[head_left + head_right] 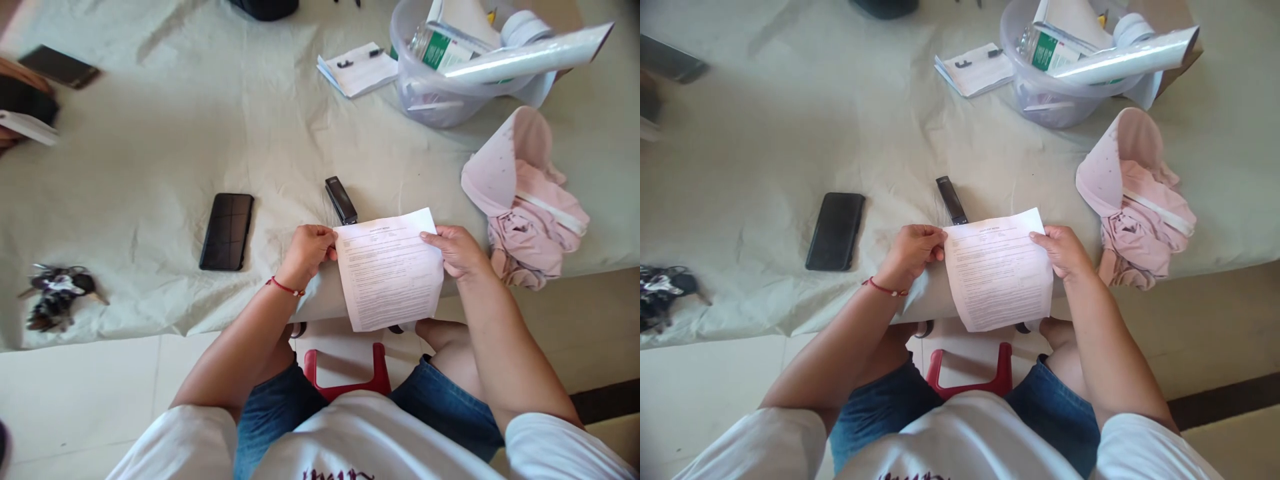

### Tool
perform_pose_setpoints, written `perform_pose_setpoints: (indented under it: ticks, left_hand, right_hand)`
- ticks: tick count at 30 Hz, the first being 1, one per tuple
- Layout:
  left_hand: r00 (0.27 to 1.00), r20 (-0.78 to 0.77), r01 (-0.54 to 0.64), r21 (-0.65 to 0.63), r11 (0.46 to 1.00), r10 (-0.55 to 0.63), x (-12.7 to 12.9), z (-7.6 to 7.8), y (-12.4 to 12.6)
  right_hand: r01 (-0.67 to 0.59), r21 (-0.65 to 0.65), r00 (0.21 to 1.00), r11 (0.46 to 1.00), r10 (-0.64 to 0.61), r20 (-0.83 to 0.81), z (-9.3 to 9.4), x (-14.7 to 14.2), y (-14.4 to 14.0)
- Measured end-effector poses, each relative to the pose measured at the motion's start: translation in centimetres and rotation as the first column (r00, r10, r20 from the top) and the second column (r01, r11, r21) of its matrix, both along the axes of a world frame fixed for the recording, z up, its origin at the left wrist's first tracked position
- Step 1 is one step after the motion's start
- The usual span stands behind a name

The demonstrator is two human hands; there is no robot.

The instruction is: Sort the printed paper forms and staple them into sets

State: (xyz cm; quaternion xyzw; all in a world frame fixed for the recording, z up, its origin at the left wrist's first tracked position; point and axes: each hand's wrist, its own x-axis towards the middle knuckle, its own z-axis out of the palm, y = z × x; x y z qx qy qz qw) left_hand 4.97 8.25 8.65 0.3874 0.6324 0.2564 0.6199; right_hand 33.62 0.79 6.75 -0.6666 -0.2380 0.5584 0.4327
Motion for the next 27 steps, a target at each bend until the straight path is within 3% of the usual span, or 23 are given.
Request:
perform_pose_setpoints:
  ticks: [9,18,23,25,27]
  left_hand:
    - [0.998,-0.057,0.035,0.016,0.999,-0.034,0.8,-0.7,0.3]
    - [0.997,-0.056,0.061,-0.021,0.998,-0.062,0.3,0.7,0.9]
    - [0.959,-0.282,0.094,0.200,0.975,-0.034,0.1,1.6,2.8]
    - [0.926,-0.376,0.141,0.328,0.934,-0.008,0.9,1.6,3.9]
    - [0.867,-0.496,0.272,0.391,0.879,-0.048,1.9,1.5,4.9]
  right_hand:
    - [-0.021,0.021,0.990,1.000,0.018,0.141,0.0,1.2,1.3]
    - [-0.080,0.074,0.976,0.994,0.063,0.207,-0.5,1.9,2.2]
    - [-0.091,0.073,0.971,0.993,0.072,0.229,-1.0,2.2,2.6]
    - [-0.080,0.072,0.966,0.994,0.060,0.253,-1.0,2.2,2.5]
    - [-0.065,0.075,0.966,0.995,0.044,0.255,-0.9,2.2,2.5]
